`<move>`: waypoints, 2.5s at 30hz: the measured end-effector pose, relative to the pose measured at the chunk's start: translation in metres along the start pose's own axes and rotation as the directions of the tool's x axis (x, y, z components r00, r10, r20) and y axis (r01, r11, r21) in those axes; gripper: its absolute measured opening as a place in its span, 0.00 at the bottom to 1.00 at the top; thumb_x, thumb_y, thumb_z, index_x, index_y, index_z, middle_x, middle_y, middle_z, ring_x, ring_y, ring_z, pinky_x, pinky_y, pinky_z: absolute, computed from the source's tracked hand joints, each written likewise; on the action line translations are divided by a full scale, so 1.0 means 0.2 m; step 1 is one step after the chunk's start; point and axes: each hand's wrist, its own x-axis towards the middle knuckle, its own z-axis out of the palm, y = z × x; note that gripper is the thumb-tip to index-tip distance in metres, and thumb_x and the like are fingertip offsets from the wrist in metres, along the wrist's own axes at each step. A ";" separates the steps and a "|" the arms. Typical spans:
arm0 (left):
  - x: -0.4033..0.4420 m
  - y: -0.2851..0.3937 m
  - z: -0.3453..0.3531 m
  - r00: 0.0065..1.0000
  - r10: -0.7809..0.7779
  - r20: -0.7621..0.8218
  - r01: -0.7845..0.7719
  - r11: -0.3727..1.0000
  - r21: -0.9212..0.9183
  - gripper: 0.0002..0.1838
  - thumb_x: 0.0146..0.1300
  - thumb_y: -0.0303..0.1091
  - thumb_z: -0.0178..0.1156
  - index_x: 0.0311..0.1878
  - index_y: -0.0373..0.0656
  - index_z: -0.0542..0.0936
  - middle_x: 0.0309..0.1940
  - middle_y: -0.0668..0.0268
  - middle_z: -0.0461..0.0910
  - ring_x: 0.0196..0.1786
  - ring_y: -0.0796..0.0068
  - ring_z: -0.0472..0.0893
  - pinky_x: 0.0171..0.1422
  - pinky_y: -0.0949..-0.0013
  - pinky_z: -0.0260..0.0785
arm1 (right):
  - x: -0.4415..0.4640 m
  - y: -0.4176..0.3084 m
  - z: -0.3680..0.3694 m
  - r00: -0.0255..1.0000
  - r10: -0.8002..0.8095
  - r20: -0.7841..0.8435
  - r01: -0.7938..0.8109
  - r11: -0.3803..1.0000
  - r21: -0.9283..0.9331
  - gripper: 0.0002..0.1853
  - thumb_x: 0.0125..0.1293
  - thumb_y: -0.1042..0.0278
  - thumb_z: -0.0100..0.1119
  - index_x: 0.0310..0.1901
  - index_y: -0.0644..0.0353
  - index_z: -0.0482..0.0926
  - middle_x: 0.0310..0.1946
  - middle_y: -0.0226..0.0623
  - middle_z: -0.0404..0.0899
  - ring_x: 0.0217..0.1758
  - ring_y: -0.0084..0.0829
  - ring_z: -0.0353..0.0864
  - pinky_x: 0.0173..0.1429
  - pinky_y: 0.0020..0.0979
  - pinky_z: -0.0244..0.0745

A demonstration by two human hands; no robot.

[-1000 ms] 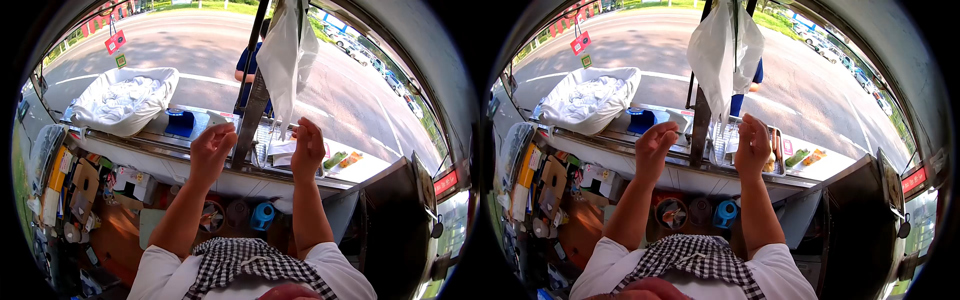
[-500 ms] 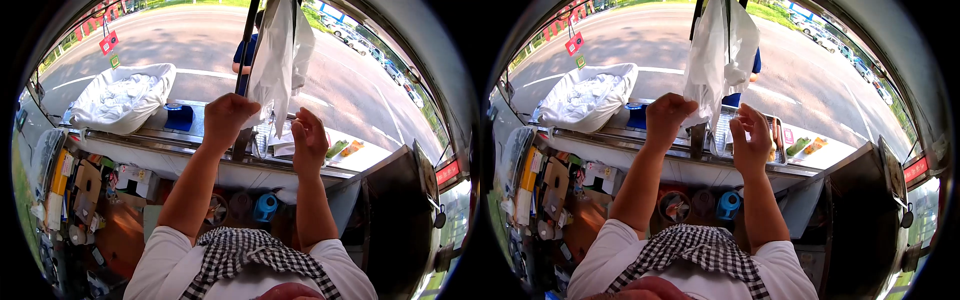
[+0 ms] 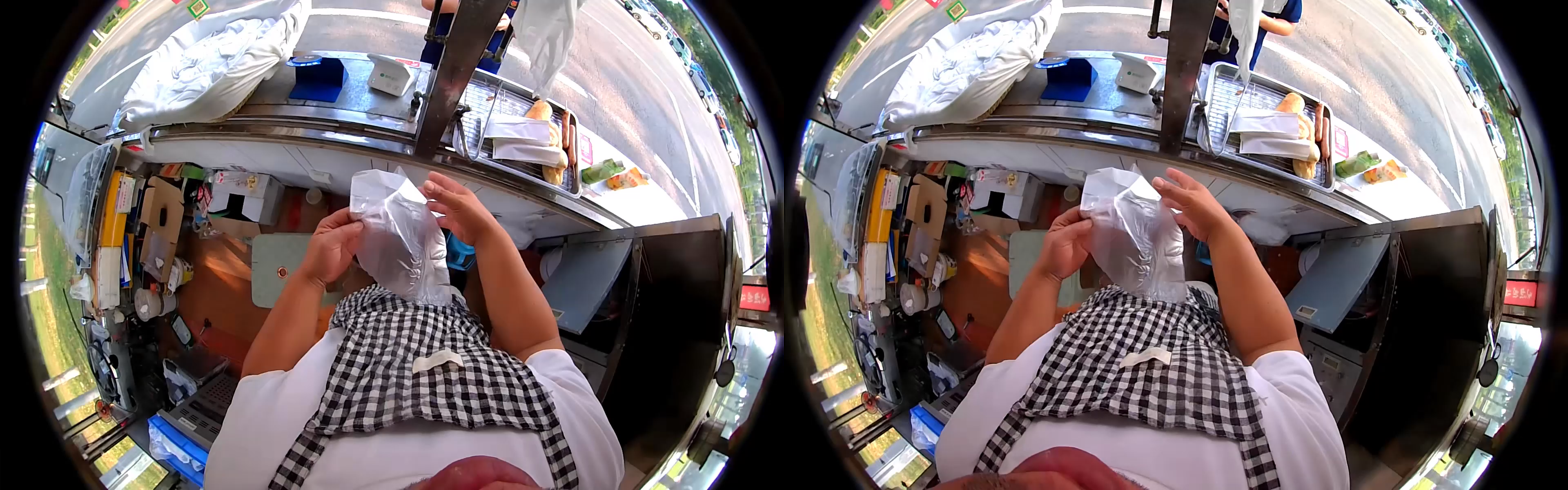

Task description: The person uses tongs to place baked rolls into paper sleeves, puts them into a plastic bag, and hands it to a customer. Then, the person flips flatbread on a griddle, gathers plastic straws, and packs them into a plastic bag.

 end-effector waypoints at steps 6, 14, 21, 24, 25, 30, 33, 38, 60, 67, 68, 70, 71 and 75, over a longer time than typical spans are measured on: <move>-0.19 -0.04 -0.15 0.996 0.067 -0.054 -0.078 0.972 -0.220 0.30 0.59 0.28 0.48 0.67 0.29 0.72 0.65 0.50 0.76 0.70 0.54 0.74 0.78 0.51 0.61 | 0.03 0.24 0.18 0.963 0.191 0.191 -0.221 0.964 0.151 0.51 0.64 0.39 0.69 0.79 0.59 0.54 0.76 0.50 0.59 0.77 0.53 0.62 0.74 0.57 0.60; -0.33 -0.03 -0.25 0.994 0.010 -0.112 -0.013 1.000 -0.022 0.36 0.58 0.30 0.50 0.73 0.31 0.66 0.69 0.49 0.72 0.71 0.52 0.72 0.78 0.51 0.61 | -0.03 0.19 0.24 0.995 -0.095 -0.002 0.094 0.982 0.166 0.37 0.65 0.77 0.68 0.74 0.66 0.62 0.54 0.38 0.79 0.54 0.25 0.80 0.58 0.25 0.77; -0.17 0.07 -0.17 0.810 0.533 -0.243 -0.074 0.505 0.860 0.26 0.70 0.34 0.63 0.68 0.34 0.73 0.64 0.53 0.77 0.68 0.62 0.75 0.72 0.60 0.67 | -0.32 -0.05 0.12 0.861 -0.508 0.037 0.486 0.796 -0.362 0.34 0.63 0.78 0.67 0.72 0.56 0.69 0.52 0.33 0.76 0.54 0.24 0.76 0.60 0.29 0.75; 0.06 0.21 0.18 0.873 0.472 0.122 -0.292 0.305 0.907 0.26 0.71 0.38 0.63 0.69 0.39 0.73 0.67 0.56 0.75 0.70 0.65 0.73 0.75 0.62 0.62 | -0.43 -0.09 0.10 0.856 -0.515 0.050 0.485 0.765 -0.425 0.35 0.62 0.80 0.68 0.71 0.55 0.70 0.53 0.32 0.76 0.54 0.24 0.76 0.61 0.30 0.74; 0.13 0.23 0.26 0.889 0.392 0.238 -0.346 0.230 0.910 0.26 0.72 0.38 0.62 0.70 0.40 0.72 0.69 0.57 0.74 0.71 0.68 0.71 0.77 0.63 0.59 | -0.46 -0.09 0.09 0.855 -0.518 0.037 0.479 0.759 -0.441 0.34 0.62 0.80 0.68 0.71 0.55 0.71 0.53 0.32 0.76 0.53 0.24 0.75 0.61 0.30 0.74; 0.41 0.16 0.45 0.960 -0.207 0.187 -0.100 0.369 0.924 0.17 0.72 0.41 0.64 0.55 0.38 0.80 0.49 0.63 0.83 0.53 0.76 0.80 0.60 0.70 0.71 | -0.57 -0.07 -0.03 0.812 -0.584 -0.026 0.485 0.698 -0.527 0.33 0.61 0.80 0.69 0.69 0.56 0.74 0.54 0.33 0.77 0.52 0.24 0.75 0.58 0.29 0.76; 0.51 0.07 0.48 0.914 -0.333 0.233 -0.089 0.396 0.914 0.11 0.72 0.37 0.63 0.41 0.37 0.82 0.34 0.71 0.83 0.39 0.82 0.78 0.47 0.74 0.72 | -0.60 -0.03 -0.15 0.804 -0.581 -0.126 0.456 0.739 -0.495 0.32 0.60 0.77 0.71 0.67 0.56 0.75 0.53 0.33 0.77 0.52 0.24 0.75 0.57 0.30 0.77; 0.54 -0.02 0.59 0.924 -0.354 0.146 0.006 0.397 0.918 0.10 0.72 0.35 0.63 0.39 0.37 0.83 0.34 0.70 0.84 0.37 0.83 0.79 0.46 0.75 0.72 | -0.65 0.02 -0.32 0.575 -0.751 -0.323 0.259 0.542 -0.800 0.32 0.58 0.68 0.77 0.65 0.57 0.76 0.53 0.37 0.78 0.49 0.29 0.79 0.52 0.31 0.78; 0.69 -0.23 0.58 0.997 -0.026 -0.067 0.024 0.999 -0.032 0.11 0.76 0.40 0.58 0.41 0.43 0.76 0.38 0.63 0.85 0.34 0.80 0.82 0.38 0.76 0.76 | -0.60 0.35 -0.69 0.579 -0.496 -0.647 0.284 0.867 -0.410 0.09 0.69 0.67 0.65 0.44 0.63 0.80 0.34 0.33 0.81 0.36 0.24 0.77 0.44 0.29 0.74; 0.64 -0.21 0.94 0.931 -0.153 0.330 -0.205 0.530 0.823 0.09 0.66 0.32 0.71 0.44 0.41 0.82 0.43 0.68 0.85 0.38 0.86 0.79 0.42 0.80 0.72 | -0.70 -0.01 -0.37 0.514 -0.839 -0.180 0.418 0.428 -0.801 0.36 0.55 0.66 0.74 0.67 0.53 0.72 0.69 0.45 0.65 0.70 0.51 0.67 0.74 0.46 0.64; 0.62 -0.18 1.01 0.913 -0.174 0.370 -0.269 0.425 0.864 0.10 0.65 0.32 0.71 0.45 0.42 0.82 0.43 0.69 0.84 0.38 0.85 0.79 0.43 0.80 0.72 | -0.66 -0.03 -0.38 0.480 -0.871 -0.104 0.352 0.300 -0.887 0.26 0.58 0.70 0.71 0.60 0.55 0.78 0.60 0.45 0.75 0.61 0.50 0.76 0.66 0.43 0.72; 0.66 -0.19 1.01 0.859 -0.004 0.513 -0.502 0.199 0.842 0.15 0.59 0.32 0.75 0.48 0.45 0.83 0.43 0.69 0.82 0.37 0.80 0.80 0.43 0.75 0.72 | -0.62 0.01 -0.48 0.605 -0.748 -0.273 0.358 0.562 -0.745 0.19 0.59 0.72 0.69 0.53 0.58 0.80 0.51 0.44 0.80 0.53 0.48 0.81 0.59 0.40 0.76; 0.69 -0.20 0.93 0.851 0.081 0.519 -0.519 -0.015 0.855 0.15 0.58 0.32 0.74 0.47 0.44 0.83 0.41 0.68 0.82 0.37 0.78 0.81 0.43 0.72 0.72 | -0.60 0.03 -0.53 0.665 -0.666 -0.337 0.346 0.675 -0.651 0.15 0.60 0.73 0.68 0.50 0.60 0.82 0.47 0.44 0.82 0.49 0.47 0.83 0.55 0.39 0.77; 0.74 -0.17 0.66 0.999 0.001 0.037 -0.035 -0.262 0.964 0.13 0.57 0.33 0.72 0.43 0.41 0.83 0.34 0.63 0.83 0.35 0.69 0.81 0.45 0.63 0.73 | -0.61 0.06 -0.66 0.657 -0.607 -0.448 0.240 0.731 -0.638 0.07 0.67 0.72 0.65 0.43 0.66 0.82 0.35 0.45 0.82 0.38 0.43 0.82 0.46 0.34 0.77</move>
